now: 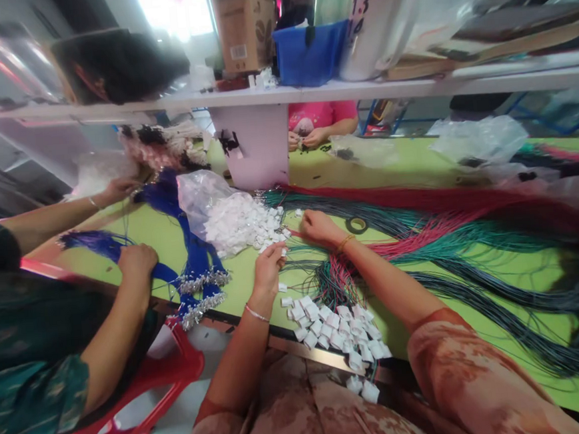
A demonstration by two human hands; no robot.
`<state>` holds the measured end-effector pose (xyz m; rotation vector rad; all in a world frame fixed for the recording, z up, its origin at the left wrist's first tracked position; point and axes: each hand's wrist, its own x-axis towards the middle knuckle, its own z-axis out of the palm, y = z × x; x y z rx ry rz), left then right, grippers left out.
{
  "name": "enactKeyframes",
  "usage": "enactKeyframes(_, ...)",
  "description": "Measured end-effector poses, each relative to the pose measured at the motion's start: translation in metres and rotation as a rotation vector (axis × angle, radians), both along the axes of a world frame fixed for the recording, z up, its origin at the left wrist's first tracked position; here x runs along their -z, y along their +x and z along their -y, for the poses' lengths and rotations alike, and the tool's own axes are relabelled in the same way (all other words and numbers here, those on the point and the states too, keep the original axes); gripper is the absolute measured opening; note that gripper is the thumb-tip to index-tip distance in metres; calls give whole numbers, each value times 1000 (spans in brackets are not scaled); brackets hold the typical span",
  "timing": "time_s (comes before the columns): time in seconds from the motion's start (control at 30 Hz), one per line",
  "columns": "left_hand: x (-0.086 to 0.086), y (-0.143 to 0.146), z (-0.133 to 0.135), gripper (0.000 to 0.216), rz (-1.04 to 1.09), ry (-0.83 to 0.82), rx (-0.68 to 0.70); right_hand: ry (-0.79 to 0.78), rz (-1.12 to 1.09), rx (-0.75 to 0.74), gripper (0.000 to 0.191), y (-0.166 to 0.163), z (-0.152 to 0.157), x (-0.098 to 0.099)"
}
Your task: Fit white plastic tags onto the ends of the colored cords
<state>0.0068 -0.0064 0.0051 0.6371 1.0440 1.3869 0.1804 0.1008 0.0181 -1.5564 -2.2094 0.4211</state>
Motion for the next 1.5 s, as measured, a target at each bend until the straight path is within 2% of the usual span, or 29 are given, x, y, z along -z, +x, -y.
enactKeyframes(0.1,1,0,0,22,21,20,4,17,-137,-8,17,-6,0,-10)
enactKeyframes(0.33,3,1,1,22,107,59,2,-103,-607,-226,21,-37,13,-29)
enactKeyframes(0.47,2,1,0,19,176,65,12,-138,-695,-256,20,-35,33,-30)
enactKeyframes(0.63,2,3,-1,15,247,52,18,-113,-659,-214,14,-24,63,-15)
enactKeyframes(0.77,2,4,0,13,242,56,36,-71,-629,-215,13,-20,75,-6)
enactKeyframes(1.0,2,6,2,17,187,73,32,227,-381,-251,6,-22,85,-7)
enactKeyframes(1.1,4,8,3,22,125,81,45,294,-266,-288,5,-23,87,-5)
enactKeyframes(1.37,7,9,2,28,44,81,2,137,-192,-310,10,-19,89,-15)
enactKeyframes(1.5,4,12,6,24,-164,133,-42,159,-92,-228,11,-22,93,-14)
